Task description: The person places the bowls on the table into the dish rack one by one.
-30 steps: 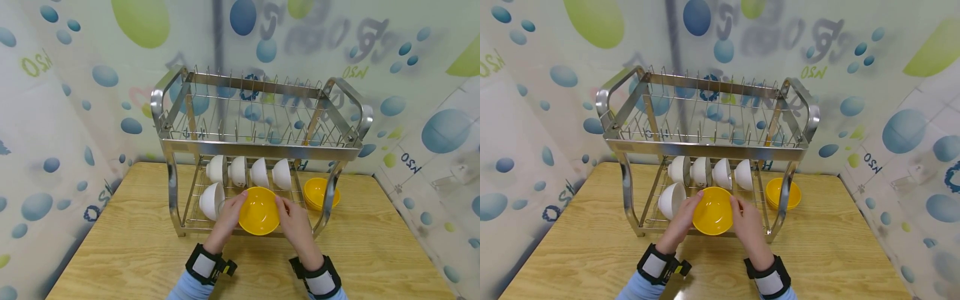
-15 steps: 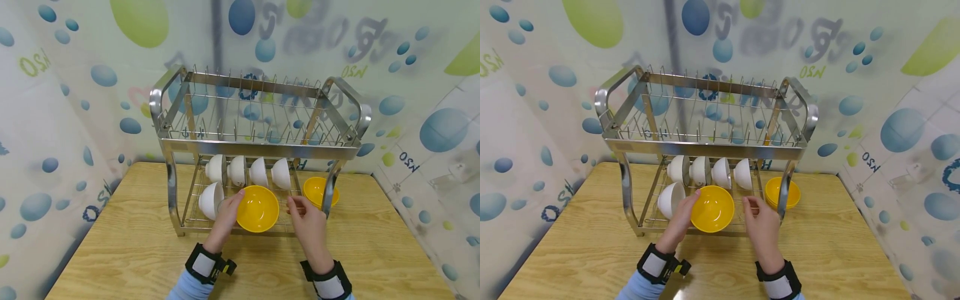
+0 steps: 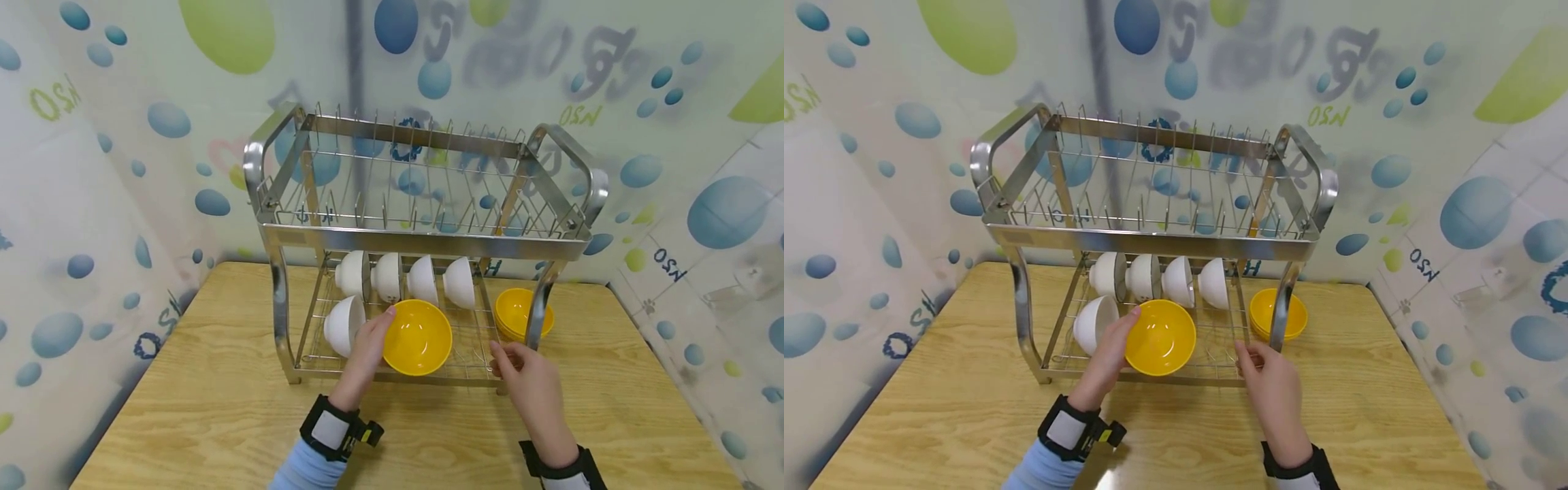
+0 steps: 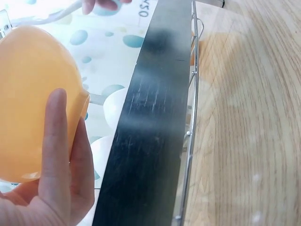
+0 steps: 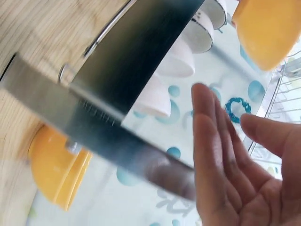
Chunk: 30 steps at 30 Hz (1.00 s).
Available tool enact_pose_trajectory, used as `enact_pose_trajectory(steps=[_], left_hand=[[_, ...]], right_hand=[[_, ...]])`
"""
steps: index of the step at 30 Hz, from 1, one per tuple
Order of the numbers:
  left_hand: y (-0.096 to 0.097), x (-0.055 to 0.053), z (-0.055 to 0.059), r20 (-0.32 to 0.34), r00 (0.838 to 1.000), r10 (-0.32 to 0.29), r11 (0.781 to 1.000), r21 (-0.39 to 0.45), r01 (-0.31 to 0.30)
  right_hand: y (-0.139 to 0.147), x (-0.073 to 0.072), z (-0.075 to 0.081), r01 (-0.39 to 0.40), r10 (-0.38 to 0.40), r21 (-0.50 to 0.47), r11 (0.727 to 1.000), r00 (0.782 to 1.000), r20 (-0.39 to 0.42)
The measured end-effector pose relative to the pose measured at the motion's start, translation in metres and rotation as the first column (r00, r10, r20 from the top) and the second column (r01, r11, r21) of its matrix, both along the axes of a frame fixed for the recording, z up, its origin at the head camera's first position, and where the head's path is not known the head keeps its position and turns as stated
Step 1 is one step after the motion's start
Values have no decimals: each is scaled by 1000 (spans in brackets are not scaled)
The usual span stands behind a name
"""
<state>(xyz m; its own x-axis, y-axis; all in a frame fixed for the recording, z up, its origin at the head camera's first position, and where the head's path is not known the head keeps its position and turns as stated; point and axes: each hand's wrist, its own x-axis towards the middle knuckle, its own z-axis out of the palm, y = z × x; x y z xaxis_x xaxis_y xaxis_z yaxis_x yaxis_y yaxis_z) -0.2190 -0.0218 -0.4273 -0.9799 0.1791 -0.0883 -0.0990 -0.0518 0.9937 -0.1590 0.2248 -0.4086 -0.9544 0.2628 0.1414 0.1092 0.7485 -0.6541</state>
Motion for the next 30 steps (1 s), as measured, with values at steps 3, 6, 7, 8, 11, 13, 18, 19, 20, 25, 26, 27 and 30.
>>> enact_pose_trajectory(steps=[3, 6, 7, 8, 11, 13, 18, 19, 20, 25, 26, 27, 30], left_hand=[[1, -2, -5, -10, 1000, 9, 1000, -8, -9], [1, -2, -6, -18, 1000, 20, 1000, -9, -20], [1, -2, -7, -23, 999, 23, 1000, -9, -23], [1, -2, -7, -25, 999, 28, 1000, -6, -28], [1, -2, -7, -30, 999, 38, 999, -5, -38], [0, -3, -8, -25, 999, 36, 999, -2, -36], [-1, -2, -3, -9, 1000, 19, 1000, 22, -19], [-2, 0, 1, -15, 1000, 18, 1000, 24, -17], [-3, 2, 5, -20, 1000, 17, 1000, 24, -17], [-4, 12, 23, -45, 998, 41, 999, -6, -41], [-4, 12, 24, -52, 997, 50, 999, -16, -51], [-3, 11, 23, -60, 996, 63, 998, -27, -65], [-3, 7, 14, -96, 991, 98, 993, -61, -104]], right_hand=[[9, 3, 4, -13, 8, 59, 998, 997, 73], [21, 6, 9, -27, 10, 101, 994, 987, 161], [25, 7, 10, -28, 7, 111, 993, 982, 187], [29, 7, 11, -28, 3, 121, 992, 979, 202], [40, 8, 12, -23, -13, 156, 988, 974, 226], [45, 7, 12, -16, -28, 185, 983, 971, 237], [53, 2, 8, -52, -7, 215, 975, 964, 265], [53, 0, 6, -75, 19, 211, 975, 967, 255], [53, -2, 4, -97, 48, 201, 975, 970, 237], [48, -8, -4, -171, 144, 166, 971, 976, 165], [47, -9, -5, -176, 150, 159, 972, 975, 161], [46, -9, -6, -175, 149, 157, 972, 975, 165], [45, -11, -7, -176, 150, 146, 973, 973, 173]])
